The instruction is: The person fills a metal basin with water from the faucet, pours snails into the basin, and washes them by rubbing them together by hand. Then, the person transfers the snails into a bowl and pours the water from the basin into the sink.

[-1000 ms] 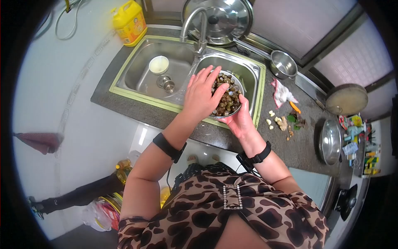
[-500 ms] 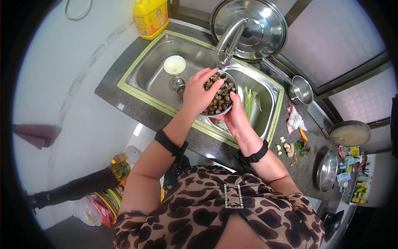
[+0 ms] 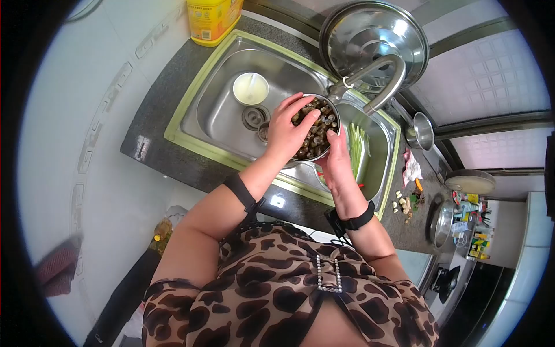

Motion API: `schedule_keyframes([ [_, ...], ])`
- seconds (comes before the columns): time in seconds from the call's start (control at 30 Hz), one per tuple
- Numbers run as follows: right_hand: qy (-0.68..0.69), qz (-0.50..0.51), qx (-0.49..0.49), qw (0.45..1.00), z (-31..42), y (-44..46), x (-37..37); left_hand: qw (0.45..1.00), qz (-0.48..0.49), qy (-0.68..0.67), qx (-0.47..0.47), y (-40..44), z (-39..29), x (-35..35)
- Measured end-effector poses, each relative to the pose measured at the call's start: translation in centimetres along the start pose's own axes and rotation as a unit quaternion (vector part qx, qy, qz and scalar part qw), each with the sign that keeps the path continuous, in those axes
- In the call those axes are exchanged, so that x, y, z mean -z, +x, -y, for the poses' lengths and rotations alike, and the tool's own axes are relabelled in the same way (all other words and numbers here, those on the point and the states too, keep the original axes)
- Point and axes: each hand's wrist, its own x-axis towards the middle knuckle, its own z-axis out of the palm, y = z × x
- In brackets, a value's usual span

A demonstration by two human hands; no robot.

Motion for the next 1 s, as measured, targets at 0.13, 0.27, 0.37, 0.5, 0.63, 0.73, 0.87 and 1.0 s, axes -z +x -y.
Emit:
schedule_keyframes([
  [0.13,-0.024,-0.008,0.015,1.0,0.0,0.5,-1.4,1.0,-0.006,-0.029,0.001,0.6,1.0,0.8],
  [0.27,-0.052,-0.024,0.014,0.998,0.4,1.0,-2.6,0.997,-0.01,-0.079,0.021,1.1,1.7,1.4],
  [0.37,-0.055,-0.028,0.028,0.998,0.4,1.6,-2.9,0.995,-0.022,-0.096,0.02,1.2,1.8,1.4],
  [0.5,-0.082,-0.036,0.052,0.995,0.8,1.8,-3.6,0.994,-0.035,-0.099,0.011,1.5,2.0,1.5],
  [0.63,-0.107,-0.037,0.06,0.992,1.1,2.3,-3.8,0.992,-0.046,-0.115,0.006,1.9,2.6,1.2],
  [0.73,-0.116,-0.031,0.083,0.989,1.0,2.7,-3.4,0.99,-0.042,-0.132,0.02,2.0,2.6,1.0],
  [0.87,-0.124,-0.048,0.081,0.988,1.3,2.9,-3.7,0.987,-0.054,-0.149,0.016,2.1,2.7,0.9],
  [1.0,-0.143,-0.054,0.093,0.984,1.2,3.2,-3.6,0.984,-0.065,-0.166,0.005,2.1,3.2,0.4],
])
